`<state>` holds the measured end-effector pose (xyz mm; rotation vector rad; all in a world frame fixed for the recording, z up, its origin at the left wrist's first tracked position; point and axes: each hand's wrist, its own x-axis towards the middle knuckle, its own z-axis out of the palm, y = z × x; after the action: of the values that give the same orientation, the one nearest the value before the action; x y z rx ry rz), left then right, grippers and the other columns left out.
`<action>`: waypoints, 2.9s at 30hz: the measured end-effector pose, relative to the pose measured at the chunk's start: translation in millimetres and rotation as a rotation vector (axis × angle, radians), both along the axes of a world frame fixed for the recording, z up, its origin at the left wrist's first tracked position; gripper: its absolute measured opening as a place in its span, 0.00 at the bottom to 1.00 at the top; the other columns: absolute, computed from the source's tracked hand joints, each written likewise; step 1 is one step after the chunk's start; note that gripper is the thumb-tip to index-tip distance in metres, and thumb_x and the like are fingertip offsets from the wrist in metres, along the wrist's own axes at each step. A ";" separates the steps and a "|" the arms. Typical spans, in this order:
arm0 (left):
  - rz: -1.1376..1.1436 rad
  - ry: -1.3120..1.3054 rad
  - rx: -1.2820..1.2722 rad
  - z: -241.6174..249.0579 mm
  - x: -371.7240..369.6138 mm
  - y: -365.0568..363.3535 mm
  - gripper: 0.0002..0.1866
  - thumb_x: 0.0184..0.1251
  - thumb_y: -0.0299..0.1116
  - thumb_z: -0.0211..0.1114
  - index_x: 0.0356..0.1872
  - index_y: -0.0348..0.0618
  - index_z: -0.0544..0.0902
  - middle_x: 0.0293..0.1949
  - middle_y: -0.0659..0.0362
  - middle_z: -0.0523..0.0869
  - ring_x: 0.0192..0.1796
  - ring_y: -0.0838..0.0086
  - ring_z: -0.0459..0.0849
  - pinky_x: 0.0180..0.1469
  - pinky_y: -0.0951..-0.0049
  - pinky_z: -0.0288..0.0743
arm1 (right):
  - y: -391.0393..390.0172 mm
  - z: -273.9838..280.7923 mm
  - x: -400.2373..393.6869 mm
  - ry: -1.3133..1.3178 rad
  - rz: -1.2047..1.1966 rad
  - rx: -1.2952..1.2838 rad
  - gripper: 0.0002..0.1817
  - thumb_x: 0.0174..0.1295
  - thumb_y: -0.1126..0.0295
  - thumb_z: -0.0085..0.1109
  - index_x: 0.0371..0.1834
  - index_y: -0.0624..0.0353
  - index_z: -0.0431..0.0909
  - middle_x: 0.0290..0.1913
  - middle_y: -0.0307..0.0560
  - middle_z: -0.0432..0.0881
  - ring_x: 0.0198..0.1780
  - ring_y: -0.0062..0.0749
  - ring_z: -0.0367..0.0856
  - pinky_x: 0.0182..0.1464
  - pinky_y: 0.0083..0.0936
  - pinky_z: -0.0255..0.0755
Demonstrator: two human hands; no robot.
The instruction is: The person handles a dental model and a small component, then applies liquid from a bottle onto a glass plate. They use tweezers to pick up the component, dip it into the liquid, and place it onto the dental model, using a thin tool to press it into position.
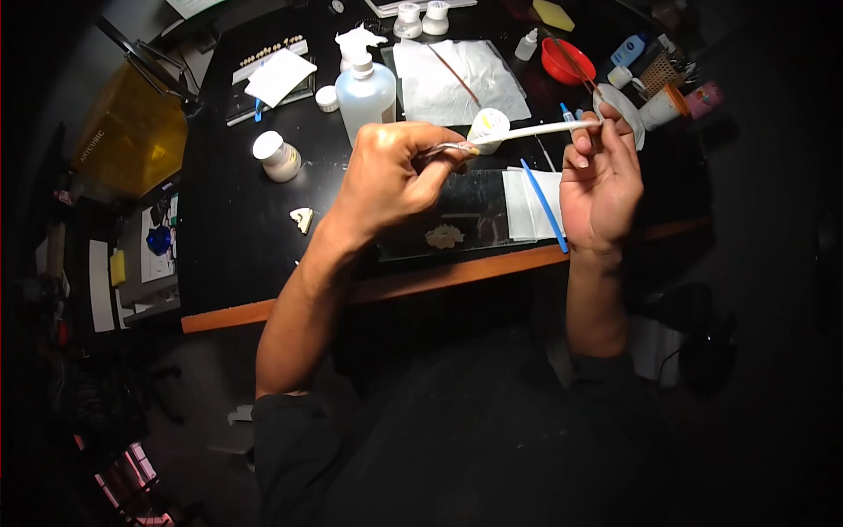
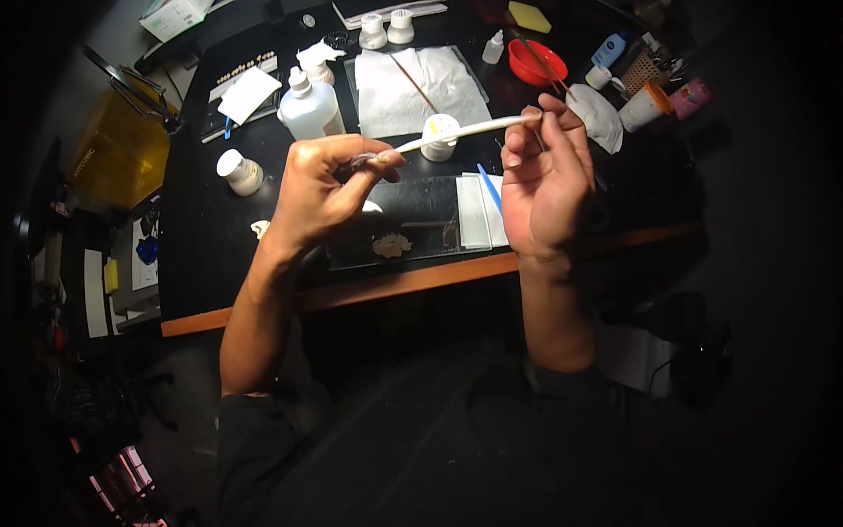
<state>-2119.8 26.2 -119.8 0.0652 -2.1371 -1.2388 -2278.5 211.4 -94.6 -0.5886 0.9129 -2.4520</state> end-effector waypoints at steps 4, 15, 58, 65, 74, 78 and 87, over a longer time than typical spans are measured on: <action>-0.126 -0.176 0.116 8.8 5.6 -4.3 0.07 0.69 0.25 0.68 0.40 0.35 0.93 0.29 0.55 0.94 0.31 0.82 0.88 0.34 0.77 0.80 | 1.8 -5.1 14.8 0.118 0.184 -0.102 0.28 0.76 0.69 0.59 0.76 0.66 0.64 0.43 0.47 0.80 0.34 0.25 0.78 0.34 0.20 0.70; -0.385 -0.402 0.242 15.7 11.5 -12.0 0.08 0.75 0.28 0.69 0.45 0.34 0.91 0.33 0.56 0.93 0.37 0.78 0.88 0.43 0.76 0.81 | 8.3 -27.0 30.6 0.302 0.162 0.287 0.14 0.76 0.69 0.60 0.57 0.69 0.79 0.33 0.43 0.82 0.27 0.22 0.78 0.30 0.17 0.69; -0.513 -0.672 0.637 25.1 37.2 -29.8 0.20 0.86 0.43 0.55 0.46 0.36 0.88 0.20 0.70 0.71 0.23 0.87 0.64 0.26 0.81 0.54 | 37.8 -76.0 54.0 0.774 -0.144 0.531 0.05 0.66 0.84 0.64 0.43 0.71 0.83 0.34 0.54 0.88 0.32 0.27 0.89 0.36 0.20 0.82; -0.664 -0.629 1.052 16.1 32.1 -31.8 0.23 0.86 0.42 0.55 0.49 0.26 0.86 0.20 0.67 0.71 0.20 0.88 0.61 0.20 0.84 0.52 | 36.6 -72.2 55.9 0.797 -0.136 0.541 0.04 0.67 0.84 0.63 0.43 0.71 0.83 0.34 0.53 0.87 0.32 0.27 0.88 0.35 0.19 0.82; -0.809 -0.526 1.326 7.3 30.1 -36.0 0.23 0.88 0.39 0.49 0.51 0.22 0.81 0.19 0.66 0.67 0.15 0.90 0.56 0.15 0.87 0.49 | 34.6 -72.5 54.9 0.842 -0.149 0.546 0.03 0.66 0.83 0.63 0.41 0.70 0.83 0.33 0.52 0.87 0.31 0.26 0.88 0.34 0.19 0.79; -0.811 -0.517 1.344 6.9 30.5 -36.1 0.23 0.87 0.39 0.49 0.51 0.21 0.80 0.19 0.66 0.67 0.15 0.90 0.56 0.15 0.87 0.49 | 34.0 -72.0 55.5 0.842 -0.154 0.562 0.03 0.65 0.83 0.64 0.40 0.70 0.83 0.32 0.51 0.87 0.31 0.26 0.87 0.33 0.18 0.78; -0.663 -0.551 1.118 9.2 31.5 -31.8 0.23 0.87 0.42 0.52 0.50 0.26 0.83 0.20 0.67 0.69 0.17 0.89 0.60 0.18 0.85 0.53 | 35.5 -74.3 55.6 0.818 -0.174 0.564 0.04 0.67 0.81 0.63 0.43 0.70 0.84 0.33 0.52 0.87 0.31 0.26 0.87 0.34 0.19 0.79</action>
<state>-2088.3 -5.6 -110.5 0.2001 -1.5905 -2.9633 -2222.9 246.9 -168.9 -1.3585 1.9384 -1.8998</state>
